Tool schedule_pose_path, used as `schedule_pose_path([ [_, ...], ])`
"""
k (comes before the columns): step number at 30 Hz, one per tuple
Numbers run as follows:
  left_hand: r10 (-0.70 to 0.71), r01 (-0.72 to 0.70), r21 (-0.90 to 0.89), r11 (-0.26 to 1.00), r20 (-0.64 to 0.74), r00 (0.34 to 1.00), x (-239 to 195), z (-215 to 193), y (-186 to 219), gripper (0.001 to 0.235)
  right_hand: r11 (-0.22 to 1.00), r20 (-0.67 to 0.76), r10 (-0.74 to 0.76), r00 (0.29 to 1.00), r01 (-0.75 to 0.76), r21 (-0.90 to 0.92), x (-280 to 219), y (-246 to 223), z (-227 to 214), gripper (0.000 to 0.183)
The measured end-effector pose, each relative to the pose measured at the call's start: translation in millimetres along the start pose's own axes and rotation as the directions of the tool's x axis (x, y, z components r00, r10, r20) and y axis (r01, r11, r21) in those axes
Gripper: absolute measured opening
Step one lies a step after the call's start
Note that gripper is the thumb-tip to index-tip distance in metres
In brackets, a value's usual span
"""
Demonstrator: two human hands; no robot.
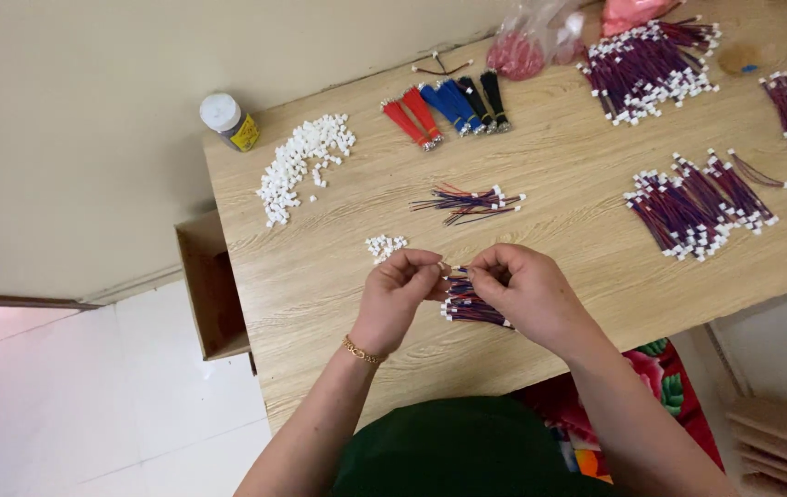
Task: Assembling small wire cables by attaching plastic connectors to the ends
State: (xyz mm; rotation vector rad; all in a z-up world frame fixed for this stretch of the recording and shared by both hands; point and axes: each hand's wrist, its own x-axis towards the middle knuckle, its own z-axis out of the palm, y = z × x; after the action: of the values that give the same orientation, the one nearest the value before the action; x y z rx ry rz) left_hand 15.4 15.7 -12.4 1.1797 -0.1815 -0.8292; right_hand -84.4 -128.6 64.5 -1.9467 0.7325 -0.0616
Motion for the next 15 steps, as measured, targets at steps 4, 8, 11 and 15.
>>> schedule_pose_path([
  [4, -0.008, 0.015, -0.116, 0.993, 0.058, 0.998, -8, 13, 1, 0.016, 0.999, -0.015, -0.027, 1.000, 0.027, -0.022, -9, -3, -8, 0.010],
  [8, -0.030, 0.049, -0.178, 0.983, 0.107, 0.994, -13, 16, 2, 0.017, 0.999, -0.031, -0.022, 0.999, 0.023, 0.023, -19, -11, -11, 0.008],
  [11, -0.038, 0.065, -0.215, 0.974, 0.129, 0.991, -16, 19, 4, 0.017, 0.999, -0.025, -0.017, 1.000, 0.018, 0.045, -23, -14, -12, 0.008],
  [15, -0.051, 0.090, -0.254, 0.963, 0.154, 0.987, -16, 17, 1, 0.018, 0.997, -0.007, -0.018, 1.000, 0.018, 0.071, -20, -5, -10, 0.007],
])
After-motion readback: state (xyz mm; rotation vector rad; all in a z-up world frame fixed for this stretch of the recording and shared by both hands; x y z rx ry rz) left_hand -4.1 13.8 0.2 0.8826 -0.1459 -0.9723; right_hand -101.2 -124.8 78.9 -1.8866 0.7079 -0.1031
